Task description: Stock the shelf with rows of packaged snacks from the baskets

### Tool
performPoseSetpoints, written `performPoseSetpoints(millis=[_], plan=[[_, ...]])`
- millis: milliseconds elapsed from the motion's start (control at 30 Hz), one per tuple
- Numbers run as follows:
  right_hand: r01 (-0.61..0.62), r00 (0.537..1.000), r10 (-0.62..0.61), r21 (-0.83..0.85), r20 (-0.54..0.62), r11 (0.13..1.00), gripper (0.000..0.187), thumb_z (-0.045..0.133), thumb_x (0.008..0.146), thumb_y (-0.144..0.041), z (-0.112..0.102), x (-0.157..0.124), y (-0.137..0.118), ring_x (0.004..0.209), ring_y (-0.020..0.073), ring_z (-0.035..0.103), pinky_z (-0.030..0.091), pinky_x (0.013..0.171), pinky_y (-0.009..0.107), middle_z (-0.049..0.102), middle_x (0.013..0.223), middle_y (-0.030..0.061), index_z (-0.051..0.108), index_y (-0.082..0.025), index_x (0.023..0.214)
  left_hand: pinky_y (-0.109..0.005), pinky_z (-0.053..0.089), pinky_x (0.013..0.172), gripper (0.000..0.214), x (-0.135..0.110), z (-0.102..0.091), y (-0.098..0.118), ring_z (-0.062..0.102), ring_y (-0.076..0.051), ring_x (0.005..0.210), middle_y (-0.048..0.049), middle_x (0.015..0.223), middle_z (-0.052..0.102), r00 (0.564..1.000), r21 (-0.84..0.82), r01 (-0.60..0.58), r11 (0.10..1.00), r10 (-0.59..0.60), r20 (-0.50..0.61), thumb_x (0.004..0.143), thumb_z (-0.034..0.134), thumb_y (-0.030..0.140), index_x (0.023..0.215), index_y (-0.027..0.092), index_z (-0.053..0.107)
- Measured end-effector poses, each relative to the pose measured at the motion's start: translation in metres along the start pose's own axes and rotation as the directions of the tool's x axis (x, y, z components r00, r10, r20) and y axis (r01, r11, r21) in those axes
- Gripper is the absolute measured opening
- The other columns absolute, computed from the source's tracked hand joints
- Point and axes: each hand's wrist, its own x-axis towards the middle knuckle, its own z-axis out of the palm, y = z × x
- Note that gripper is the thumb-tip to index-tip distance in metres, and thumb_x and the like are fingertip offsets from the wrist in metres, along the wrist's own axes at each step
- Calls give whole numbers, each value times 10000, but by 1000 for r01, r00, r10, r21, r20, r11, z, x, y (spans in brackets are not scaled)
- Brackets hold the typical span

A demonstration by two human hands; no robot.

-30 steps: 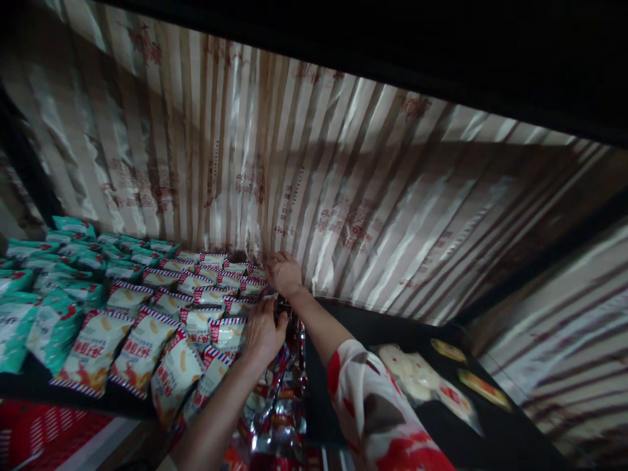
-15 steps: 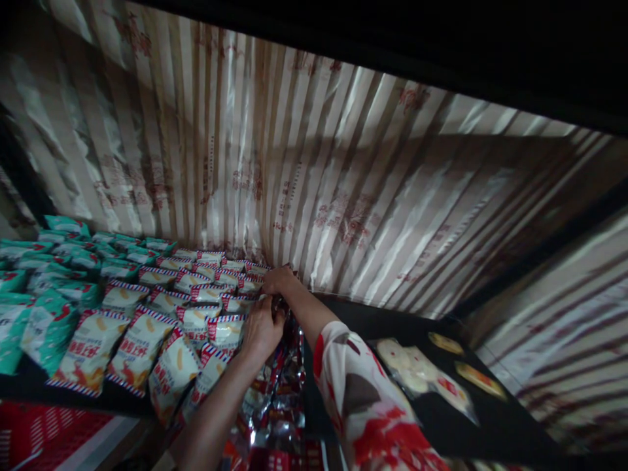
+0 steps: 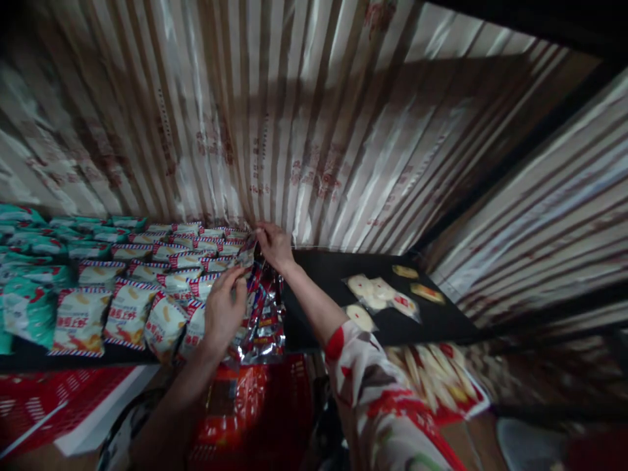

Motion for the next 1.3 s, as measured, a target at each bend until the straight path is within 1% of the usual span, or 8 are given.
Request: performPoseSetpoints(millis=[100,233,400,600,800,967,1133,1300], plan=[[-119,959,163,191,-232,974,304,380,917,-351,-26,-72,-3,1009,151,578,419,915,281,641,1062,45,577,-184,1077,-338,467,928,285,-60,-23,8,588,-163,1012,-68,1048,659,997,-96,-73,993,70,-40,872,385,197,1068,175,592],[-293,889,393,369,-236,882,244,456,889,-342,-41,-190,-5,950,166,596,455,863,317,636,1007,53,545,-194,1062,-274,522,829,271,-158,-28,-9,625,-146,934,-65,995,678,965,-108,-79,991,103,243,858,402,171,1021,197,616],[-540,840,533,244,100,806,228,443,874,-304,-29,-307,-8,934,179,594,463,859,337,629,988,70,558,-190,1034,-318,468,938,364,-228,-18,-44,582,-169,1060,-97,1144,625,742,243,100,965,-235,627,846,328,144,1077,165,608],[-585,679,574,-135,459,800,303,485,797,-188,-11,-362,-16,1160,216,493,377,1001,363,535,1226,123,603,-152,1073,-371,360,1020,462,-249,-10,-28,493,-238,1164,-156,1228,559,382,438,-139,888,-360,851,773,360,60,1204,67,526],[-466,609,472,-193,638,863,318,449,836,-184,-23,-377,-17,1178,186,483,364,996,298,587,1175,95,621,-168,1103,-370,313,1053,471,-278,10,-14,448,-227,1214,-149,1295,509,431,445,-209,871,-326,841,799,331,57,1240,86,493],[-241,651,328,-223,684,944,307,417,862,-209,-26,-396,-13,1113,193,518,373,954,281,613,1142,104,634,-153,1072,-413,291,1048,384,-290,17,-18,448,-252,1203,-135,1252,546,456,438,-262,860,-289,842,843,378,169,1192,130,535],[53,512,251,-322,821,945,238,505,794,-206,-26,-413,-4,1052,249,530,370,909,353,674,987,130,677,-128,939,-434,334,989,397,-304,19,-31,487,-286,1161,-178,1216,557,460,575,-251,778,-427,778,851,346,152,1204,102,523],[124,486,279,-381,828,916,228,480,804,-151,-25,-416,1,1039,241,532,344,929,384,695,931,125,683,-124,904,-326,366,949,445,-306,22,-41,547,-208,1089,-122,1121,627,409,589,-257,766,-465,785,802,324,31,1170,122,556]])
